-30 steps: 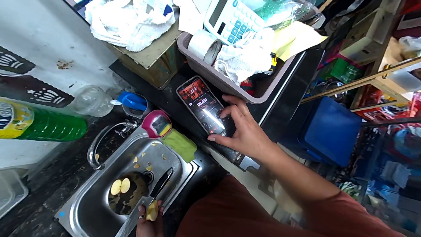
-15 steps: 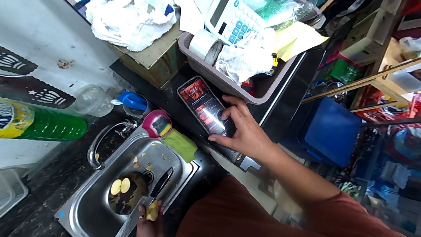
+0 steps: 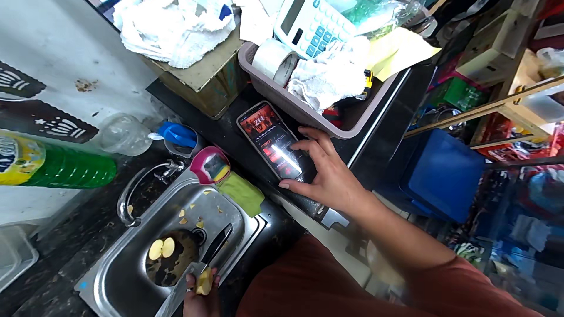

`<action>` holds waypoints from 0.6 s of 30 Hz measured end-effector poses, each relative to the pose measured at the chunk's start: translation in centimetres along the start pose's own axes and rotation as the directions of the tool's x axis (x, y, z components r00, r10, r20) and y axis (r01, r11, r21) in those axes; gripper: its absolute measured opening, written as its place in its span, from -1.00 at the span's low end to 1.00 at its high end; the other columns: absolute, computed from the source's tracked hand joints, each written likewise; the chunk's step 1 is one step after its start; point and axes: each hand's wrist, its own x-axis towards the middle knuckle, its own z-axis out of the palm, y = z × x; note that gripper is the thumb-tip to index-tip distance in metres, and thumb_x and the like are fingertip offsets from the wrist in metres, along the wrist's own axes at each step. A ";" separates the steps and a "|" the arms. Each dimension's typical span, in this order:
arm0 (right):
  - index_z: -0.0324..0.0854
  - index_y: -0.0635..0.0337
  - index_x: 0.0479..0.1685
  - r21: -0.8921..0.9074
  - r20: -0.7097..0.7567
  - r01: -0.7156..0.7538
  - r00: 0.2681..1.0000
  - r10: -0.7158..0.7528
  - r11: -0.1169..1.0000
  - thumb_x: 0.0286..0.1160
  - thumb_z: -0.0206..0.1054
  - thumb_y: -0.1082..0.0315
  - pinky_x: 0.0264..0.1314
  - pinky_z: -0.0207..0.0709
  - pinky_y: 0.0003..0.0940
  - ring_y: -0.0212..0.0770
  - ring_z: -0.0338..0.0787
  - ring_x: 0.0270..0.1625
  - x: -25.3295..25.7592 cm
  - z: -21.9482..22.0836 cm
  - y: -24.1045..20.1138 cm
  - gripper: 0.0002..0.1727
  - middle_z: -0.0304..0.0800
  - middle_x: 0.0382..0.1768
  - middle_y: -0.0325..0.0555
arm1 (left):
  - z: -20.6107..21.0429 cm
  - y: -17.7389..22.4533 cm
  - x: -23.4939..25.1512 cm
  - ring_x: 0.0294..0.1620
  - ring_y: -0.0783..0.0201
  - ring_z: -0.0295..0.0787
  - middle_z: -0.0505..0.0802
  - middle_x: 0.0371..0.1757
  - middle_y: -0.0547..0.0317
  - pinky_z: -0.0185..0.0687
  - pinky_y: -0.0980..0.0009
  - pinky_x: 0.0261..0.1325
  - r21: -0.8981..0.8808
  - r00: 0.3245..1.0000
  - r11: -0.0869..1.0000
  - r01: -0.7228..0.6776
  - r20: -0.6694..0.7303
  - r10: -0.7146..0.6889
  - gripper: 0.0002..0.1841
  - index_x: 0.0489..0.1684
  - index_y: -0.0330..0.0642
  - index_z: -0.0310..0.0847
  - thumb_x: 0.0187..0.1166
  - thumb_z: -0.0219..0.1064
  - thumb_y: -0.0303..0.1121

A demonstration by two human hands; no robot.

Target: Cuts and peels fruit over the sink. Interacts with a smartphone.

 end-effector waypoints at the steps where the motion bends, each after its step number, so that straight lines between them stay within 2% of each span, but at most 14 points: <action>1: 0.63 0.00 0.33 0.001 -0.004 0.004 1.000 -0.004 1.000 0.26 0.54 -0.33 0.43 0.65 -0.10 -0.08 0.45 0.67 0.0 0.0 0.0 -0.24 0.36 0.67 0.02 | 0.0 0.0 0.0 -0.36 0.22 0.88 0.89 -0.32 0.11 0.80 0.30 -0.38 0.006 1.000 1.000 -0.001 0.003 0.001 -0.51 0.09 -0.11 0.53 0.90 -0.22 0.06; 4: 0.64 0.01 0.28 0.007 -0.014 0.015 1.000 -0.014 1.000 0.26 0.55 -0.32 0.43 0.65 -0.10 -0.08 0.45 0.67 0.0 0.1 0.1 -0.27 0.37 0.67 0.03 | -0.1 0.0 0.1 -0.36 0.21 0.89 0.89 -0.32 0.11 0.80 0.29 -0.38 0.007 1.000 1.000 0.000 0.002 0.000 -0.51 0.08 -0.11 0.52 0.90 -0.22 0.06; 12: 0.60 0.04 -0.03 -0.002 -0.011 0.011 1.000 -0.011 1.000 0.26 0.55 -0.31 0.35 0.69 -0.11 -0.08 0.50 0.63 0.0 0.1 0.0 -0.36 0.39 0.65 0.03 | 0.2 0.1 -0.1 -0.36 0.20 0.88 0.89 -0.29 0.08 0.80 0.28 -0.40 -0.017 1.000 1.000 -0.001 0.000 0.001 -0.53 0.11 -0.11 0.52 0.90 -0.19 0.05; 18: 0.61 0.02 -0.07 -0.015 -0.002 0.002 1.000 -0.002 1.000 0.26 0.54 -0.33 0.34 0.69 -0.14 -0.11 0.49 0.64 0.0 0.1 -0.1 -0.38 0.37 0.66 0.01 | 0.2 0.1 -0.1 -0.36 0.20 0.88 0.89 -0.29 0.08 0.80 0.29 -0.41 -0.010 1.000 1.000 -0.002 -0.010 0.002 -0.52 0.11 -0.12 0.53 0.90 -0.19 0.05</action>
